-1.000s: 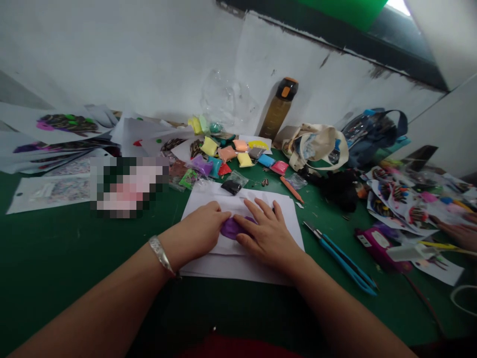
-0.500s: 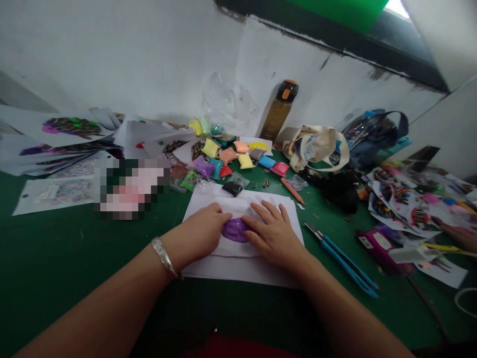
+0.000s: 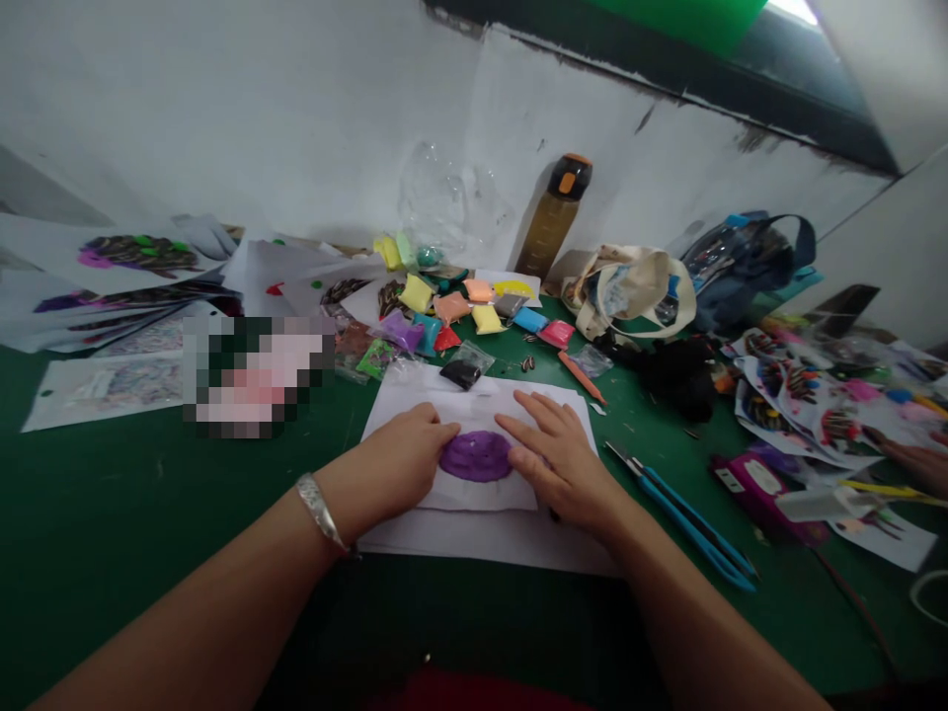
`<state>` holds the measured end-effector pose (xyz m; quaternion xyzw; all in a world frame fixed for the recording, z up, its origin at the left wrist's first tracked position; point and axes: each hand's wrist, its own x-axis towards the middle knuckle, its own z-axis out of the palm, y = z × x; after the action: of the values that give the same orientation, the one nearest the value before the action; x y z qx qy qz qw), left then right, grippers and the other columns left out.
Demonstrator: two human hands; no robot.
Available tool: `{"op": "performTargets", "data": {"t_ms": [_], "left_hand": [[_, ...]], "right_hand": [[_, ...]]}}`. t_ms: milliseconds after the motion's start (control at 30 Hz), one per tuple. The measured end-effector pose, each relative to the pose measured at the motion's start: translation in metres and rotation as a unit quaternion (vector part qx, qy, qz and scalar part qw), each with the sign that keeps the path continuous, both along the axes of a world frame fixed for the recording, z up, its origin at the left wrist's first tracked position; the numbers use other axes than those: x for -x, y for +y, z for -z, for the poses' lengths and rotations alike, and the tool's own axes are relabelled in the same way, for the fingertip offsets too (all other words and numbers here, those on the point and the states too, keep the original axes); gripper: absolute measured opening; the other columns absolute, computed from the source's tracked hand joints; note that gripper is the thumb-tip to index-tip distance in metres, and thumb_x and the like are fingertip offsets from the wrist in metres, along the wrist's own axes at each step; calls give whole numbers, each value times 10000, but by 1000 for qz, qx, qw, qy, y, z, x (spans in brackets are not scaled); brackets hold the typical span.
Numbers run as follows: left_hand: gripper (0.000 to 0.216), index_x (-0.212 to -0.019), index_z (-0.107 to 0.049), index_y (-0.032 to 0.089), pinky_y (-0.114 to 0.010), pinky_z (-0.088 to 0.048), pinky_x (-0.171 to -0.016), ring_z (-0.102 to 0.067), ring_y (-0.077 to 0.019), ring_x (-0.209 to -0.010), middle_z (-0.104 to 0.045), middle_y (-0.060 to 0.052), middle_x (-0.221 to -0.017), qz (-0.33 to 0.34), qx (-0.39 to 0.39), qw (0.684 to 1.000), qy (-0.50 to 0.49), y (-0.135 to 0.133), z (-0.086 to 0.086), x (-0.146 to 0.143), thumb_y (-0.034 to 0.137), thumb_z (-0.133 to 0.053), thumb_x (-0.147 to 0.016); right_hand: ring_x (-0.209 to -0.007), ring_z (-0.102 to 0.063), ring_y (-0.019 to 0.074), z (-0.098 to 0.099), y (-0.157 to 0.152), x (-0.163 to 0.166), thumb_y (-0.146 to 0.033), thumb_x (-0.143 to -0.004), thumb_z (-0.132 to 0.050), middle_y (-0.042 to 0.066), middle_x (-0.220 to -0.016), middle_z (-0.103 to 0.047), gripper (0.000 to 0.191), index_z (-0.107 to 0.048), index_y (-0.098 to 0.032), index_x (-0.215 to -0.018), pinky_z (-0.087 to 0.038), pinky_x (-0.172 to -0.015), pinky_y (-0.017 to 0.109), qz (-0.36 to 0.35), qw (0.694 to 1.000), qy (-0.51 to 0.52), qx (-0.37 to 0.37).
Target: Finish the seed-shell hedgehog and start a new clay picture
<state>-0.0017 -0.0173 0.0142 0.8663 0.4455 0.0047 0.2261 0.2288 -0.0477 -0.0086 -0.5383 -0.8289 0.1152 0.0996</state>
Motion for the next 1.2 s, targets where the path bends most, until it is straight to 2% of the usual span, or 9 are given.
{"op": "performTargets", "data": {"t_ms": [200,333,667,800,900,1033,1200], "left_hand": [[388,-1257,-565,195,-314,-452,-837,-567,-202,-898,-563,-96,-1008,4,-3,1000,2,1,2,1,200,-367,-923],[385,-1251,-569,204,-310,-449,-834,-569,-198,-889,-560,-90,-1001,3,-4,1000,-4,2,4,2,206,-368,-923],[378,-1242,-573,203,-319,-451,-818,-570,-200,-871,-560,-92,-1006,2,-1,1000,-11,2,4,3,202,-372,-922],[369,-1219,-584,215,-314,-448,-817,-567,-196,-867,-559,-85,-994,1,-2,1000,-21,2,5,3,196,-365,-923],[361,-1210,-591,211,-310,-450,-803,-567,-199,-861,-563,-87,-990,3,-4,1000,-19,2,5,2,205,-373,-922],[367,-1219,-586,210,-312,-455,-797,-571,-203,-862,-562,-89,-983,1,-8,1000,-10,2,6,2,195,-377,-917],[369,-1226,-581,204,-316,-459,-809,-574,-201,-869,-560,-89,-997,3,1,1000,-8,2,4,2,192,-376,-919]], "right_hand": [[-1383,-233,340,-1,-1,5,-508,-941,-347,52,-1493,-351,427,-531,-363,-1297,-129,-1068,647,-17,998,-55,10],[-1379,-248,325,-1,-1,0,-490,-943,-354,60,-1505,-325,422,-542,-343,-1291,-162,-1069,632,-13,999,-35,5],[-1373,-261,319,3,2,8,-478,-941,-373,54,-1472,-387,393,-588,-341,-1239,-150,-1076,618,-26,999,-19,7],[-1361,-296,294,4,7,1,-476,-960,-318,64,-1453,-411,421,-605,-327,-1229,-230,-1072,578,-5,999,42,16],[-1371,-265,316,4,6,-1,-490,-952,-331,64,-1479,-367,426,-592,-329,-1247,-227,-1067,597,18,999,39,-2],[-1386,-215,347,4,3,5,-509,-929,-385,42,-1503,-329,397,-575,-374,-1251,-132,-1068,647,-13,999,-30,-4],[-1387,-221,336,2,3,4,-514,-941,-344,65,-1516,-299,439,-517,-357,-1312,-166,-1063,639,-6,999,-33,2]]}}
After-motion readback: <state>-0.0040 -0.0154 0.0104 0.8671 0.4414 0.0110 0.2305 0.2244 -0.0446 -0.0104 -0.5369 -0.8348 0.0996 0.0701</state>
